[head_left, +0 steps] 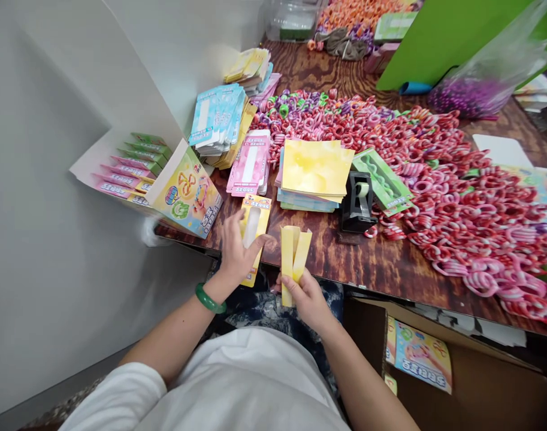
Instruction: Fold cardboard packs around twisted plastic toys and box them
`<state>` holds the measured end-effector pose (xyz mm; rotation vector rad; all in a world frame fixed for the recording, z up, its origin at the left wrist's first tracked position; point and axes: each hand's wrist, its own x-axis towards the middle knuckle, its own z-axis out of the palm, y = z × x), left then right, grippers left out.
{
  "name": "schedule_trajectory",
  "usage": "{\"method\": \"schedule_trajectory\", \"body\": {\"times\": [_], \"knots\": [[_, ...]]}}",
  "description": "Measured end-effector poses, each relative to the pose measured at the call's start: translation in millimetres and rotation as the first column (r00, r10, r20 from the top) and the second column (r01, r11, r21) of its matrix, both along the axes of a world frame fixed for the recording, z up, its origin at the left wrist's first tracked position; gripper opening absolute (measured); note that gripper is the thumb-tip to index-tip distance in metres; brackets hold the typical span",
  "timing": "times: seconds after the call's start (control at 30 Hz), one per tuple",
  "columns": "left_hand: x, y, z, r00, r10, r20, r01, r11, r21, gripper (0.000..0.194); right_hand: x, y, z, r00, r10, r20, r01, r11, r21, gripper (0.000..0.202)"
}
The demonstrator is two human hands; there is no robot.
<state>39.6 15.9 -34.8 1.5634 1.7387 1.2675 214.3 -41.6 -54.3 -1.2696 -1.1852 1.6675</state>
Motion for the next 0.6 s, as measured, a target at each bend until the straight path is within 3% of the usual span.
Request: {"method": "schedule_trajectory", "body": {"times": [0.1,0.17,0.23,0.3,0.37,0.43,0.5,0.6], "knots": [[-8,5,-9.2,0.991,0.072,-0.112,-0.089,0.984,-0.153,0.107,11,-3,-8.1,0.995,-0.012,0.101,0.006,0.998,0.059,0.037],[-8,5,-8.4,0.998,0.067,-0.017,-0.069,0.969,-0.236,0.112,16,-6,-8.7,0.984,-0.005,0.177,-0.015,0.993,0.115,0.032],[-7,3,0.2,0.971,0.094,0.219,-0.037,0.966,-0.254,0.103,19,-13,-4.1,0.965,-0.005,0.263,-0.046,0.982,0.186,0.026],[-6,3,14.7,0.819,0.122,0.560,0.059,0.954,-0.295,0.081,21,-23,4.0,0.938,-0.020,0.347,-0.081,0.959,0.273,0.021],[-5,3,31.0,0.534,0.185,0.825,0.204,0.919,-0.338,0.054,20,-34,12.0,0.908,-0.032,0.418,-0.126,0.930,0.344,0.018],[-4,4,44.5,0.294,0.260,0.920,0.283,0.895,-0.344,0.039,17,-43,16.8,0.878,-0.022,0.478,-0.186,0.905,0.383,0.019],[0,5,52.7,0.184,0.292,0.938,0.277,0.901,-0.335,0.032,12,-48,17.6,0.840,-0.019,0.543,-0.239,0.884,0.401,0.023],[7,5,55.2,0.155,0.308,0.938,0.250,0.907,-0.339,0.028,7,-49,15.3,0.756,-0.057,0.652,-0.279,0.873,0.400,0.025]]}}
